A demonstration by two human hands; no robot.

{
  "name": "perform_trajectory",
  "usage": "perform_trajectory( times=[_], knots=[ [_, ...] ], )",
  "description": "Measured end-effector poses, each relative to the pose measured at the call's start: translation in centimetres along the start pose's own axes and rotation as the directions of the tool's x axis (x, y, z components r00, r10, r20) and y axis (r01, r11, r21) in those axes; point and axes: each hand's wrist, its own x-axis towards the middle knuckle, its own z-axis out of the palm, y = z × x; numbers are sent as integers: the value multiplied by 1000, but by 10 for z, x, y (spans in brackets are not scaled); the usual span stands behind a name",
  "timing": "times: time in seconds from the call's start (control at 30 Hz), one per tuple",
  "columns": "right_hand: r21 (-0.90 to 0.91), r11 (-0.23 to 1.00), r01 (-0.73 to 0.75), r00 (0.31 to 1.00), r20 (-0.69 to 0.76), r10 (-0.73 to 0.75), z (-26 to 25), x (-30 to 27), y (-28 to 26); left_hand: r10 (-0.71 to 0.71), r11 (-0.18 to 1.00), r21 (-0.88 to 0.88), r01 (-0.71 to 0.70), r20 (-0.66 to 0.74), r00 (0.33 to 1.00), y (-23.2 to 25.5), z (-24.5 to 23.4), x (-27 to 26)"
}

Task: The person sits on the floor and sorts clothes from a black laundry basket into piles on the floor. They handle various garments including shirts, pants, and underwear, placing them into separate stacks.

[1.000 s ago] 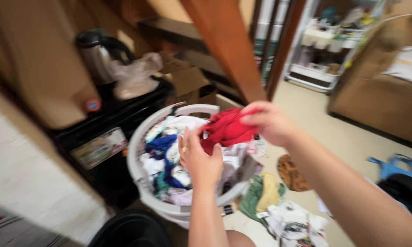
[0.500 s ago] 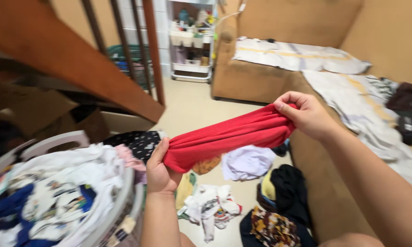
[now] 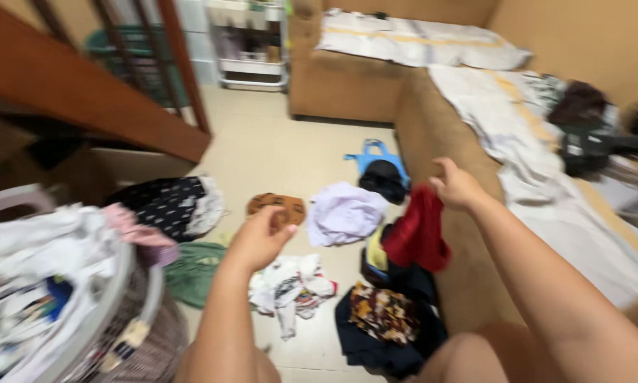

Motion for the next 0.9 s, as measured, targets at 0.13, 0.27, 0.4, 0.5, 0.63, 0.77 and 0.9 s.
perform_trajectory(
  times=[0.13, 0.27, 0.4, 0.5, 0.63, 0.77, 0.9],
  knots=[
    [25, 997, 78, 987, 137, -81, 50, 25, -47, 229, 970, 125, -208, -185, 956, -9, -15, -11],
    [189, 958, 217, 918, 295, -266, 72, 12, -205, 185, 980, 6, -200, -403, 896, 6, -48, -34],
    [284, 859, 426, 804, 317, -504, 79, -29, -381, 144, 978, 22, -209, -792, 593, 18, -107, -74],
    [345, 749, 566, 712, 252, -655, 96, -54, -484, -464, 814, -559, -160, -790, 402, -6, -158, -88],
    [453, 639, 622, 551, 327, -768, 139, -96, -593, -562, 777, -427, -463, -802, -203, -71, -237, -124],
    [365, 518, 774, 356, 425, -832, 192, -161, -670, -785, 569, -530, -629, -579, -222, -95, -261, -151],
    [-20, 416, 909, 334, 631, -700, 220, -195, -703, -665, 706, -502, -501, -713, -223, -115, -262, -161]
  ],
)
